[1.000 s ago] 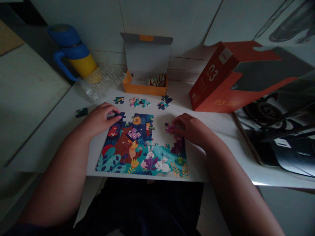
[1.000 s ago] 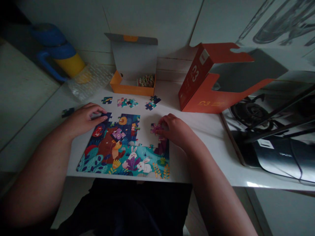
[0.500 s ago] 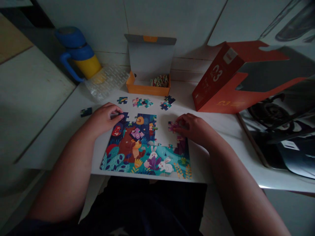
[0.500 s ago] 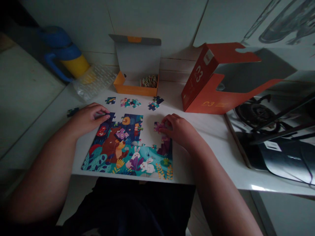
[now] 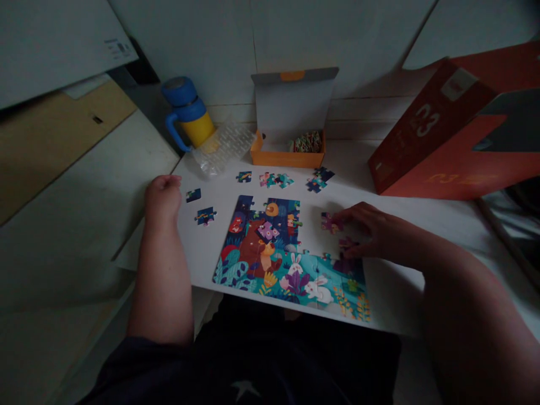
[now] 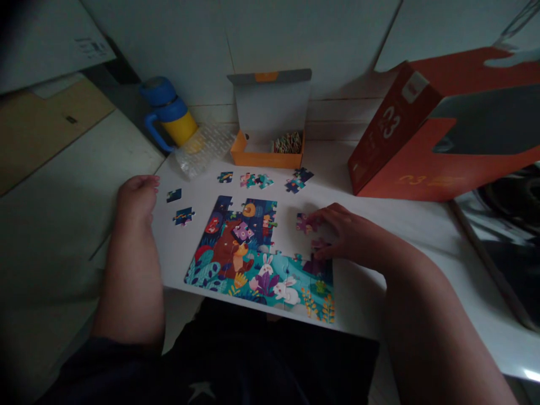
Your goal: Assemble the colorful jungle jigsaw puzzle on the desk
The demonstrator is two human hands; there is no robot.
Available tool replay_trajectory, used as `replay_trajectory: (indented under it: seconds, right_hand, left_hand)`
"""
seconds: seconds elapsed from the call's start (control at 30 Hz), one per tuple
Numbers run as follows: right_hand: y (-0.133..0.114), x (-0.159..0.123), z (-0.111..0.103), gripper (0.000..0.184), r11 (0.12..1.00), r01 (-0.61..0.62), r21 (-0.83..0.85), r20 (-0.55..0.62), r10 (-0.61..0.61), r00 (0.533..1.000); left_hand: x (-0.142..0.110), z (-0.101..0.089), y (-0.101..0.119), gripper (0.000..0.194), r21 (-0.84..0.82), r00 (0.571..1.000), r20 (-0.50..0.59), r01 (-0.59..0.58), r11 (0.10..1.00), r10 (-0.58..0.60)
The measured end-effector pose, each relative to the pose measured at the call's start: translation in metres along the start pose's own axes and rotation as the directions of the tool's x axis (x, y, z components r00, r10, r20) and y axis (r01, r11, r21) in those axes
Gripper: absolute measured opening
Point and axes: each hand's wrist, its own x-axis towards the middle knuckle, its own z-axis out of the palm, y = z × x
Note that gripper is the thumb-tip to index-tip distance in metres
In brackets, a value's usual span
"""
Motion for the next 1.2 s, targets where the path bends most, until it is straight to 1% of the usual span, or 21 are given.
replay_trajectory:
  seconds: [0.07,0.1,0.17,0.23,0.3,0.37,0.43,0.5,0.6,0.77,0.9,0.97,1.03,1.13,1.2]
  right_hand:
    - [0.000,0.001,0.001,0.067,1.000,0.005,0.009,0.002,-0.005,1.000]
    - [0.000,0.001,0.001,0.067,1.000,0.006,0.015,0.002,-0.006,1.000]
    - [0.000,0.001,0.001,0.067,1.000,0.007,0.020,0.001,-0.007,1.000]
    - [0.001,0.001,0.001,0.067,1.000,0.008,0.023,0.001,-0.008,1.000]
    - [0.000,0.001,0.001,0.068,0.999,0.007,0.031,0.003,-0.007,1.000]
    - [0.000,0.001,0.001,0.065,0.999,0.011,0.041,0.004,-0.011,1.000]
    - [-0.001,0.002,0.001,0.059,0.999,0.011,0.049,0.001,-0.011,1.000]
    - [-0.003,0.002,0.001,0.054,0.999,0.005,0.042,-0.012,-0.004,1.000]
    - [-0.004,0.004,0.003,0.049,1.000,-0.011,0.001,-0.051,0.011,0.999]
    - [-0.005,0.005,0.005,0.041,0.999,-0.011,-0.049,-0.125,0.004,0.992]
    - [-0.004,0.005,0.005,0.041,0.998,0.006,-0.055,-0.153,-0.015,0.988]
    - [-0.004,0.006,0.005,0.040,0.999,0.012,-0.043,-0.163,-0.019,0.987]
    - [-0.006,0.006,0.004,0.039,0.999,0.009,-0.036,-0.168,-0.015,0.986]
    - [-0.009,0.008,0.004,0.037,0.999,-0.011,-0.041,-0.162,0.004,0.987]
    - [-0.011,0.008,0.003,0.037,0.999,-0.022,-0.048,-0.149,0.015,0.989]
  left_hand:
    - [-0.004,-0.003,0.005,0.047,-0.003,0.993,-0.075,0.087,0.996,-0.087]
    - [-0.007,-0.004,0.010,0.044,-0.004,0.989,-0.100,0.113,0.994,-0.113]
    - [-0.012,-0.004,0.021,0.041,-0.004,0.988,-0.104,0.114,0.993,-0.114]
    - [-0.019,-0.004,0.032,0.046,-0.010,0.996,-0.055,0.074,0.997,-0.074]
    - [-0.029,-0.004,0.039,0.049,-0.038,0.999,0.036,0.017,0.999,-0.016]
    - [-0.041,-0.005,0.042,0.047,-0.076,0.991,0.127,-0.034,0.997,0.043]
    - [-0.053,-0.008,0.039,0.048,-0.066,0.978,0.180,-0.096,0.993,0.106]
    - [-0.064,-0.012,0.033,0.055,-0.031,0.965,0.214,-0.150,0.988,0.153]
    - [-0.072,-0.018,0.023,0.060,-0.055,0.950,0.266,-0.154,0.986,0.164]
    - [-0.066,-0.018,0.011,0.054,-0.053,0.940,0.301,-0.152,0.987,0.161]
    - [-0.056,-0.014,0.005,0.061,-0.040,0.941,0.320,-0.100,0.994,0.107]
    - [-0.052,-0.013,0.003,0.063,-0.070,0.936,0.341,-0.072,0.995,0.092]
    - [-0.051,-0.013,0.003,0.060,-0.139,0.927,0.359,-0.060,0.988,0.107]
    - [-0.053,-0.013,0.013,0.047,-0.268,0.918,0.365,-0.057,0.962,0.156]
    - [-0.057,-0.012,0.030,0.044,-0.356,0.904,0.394,-0.018,0.934,0.168]
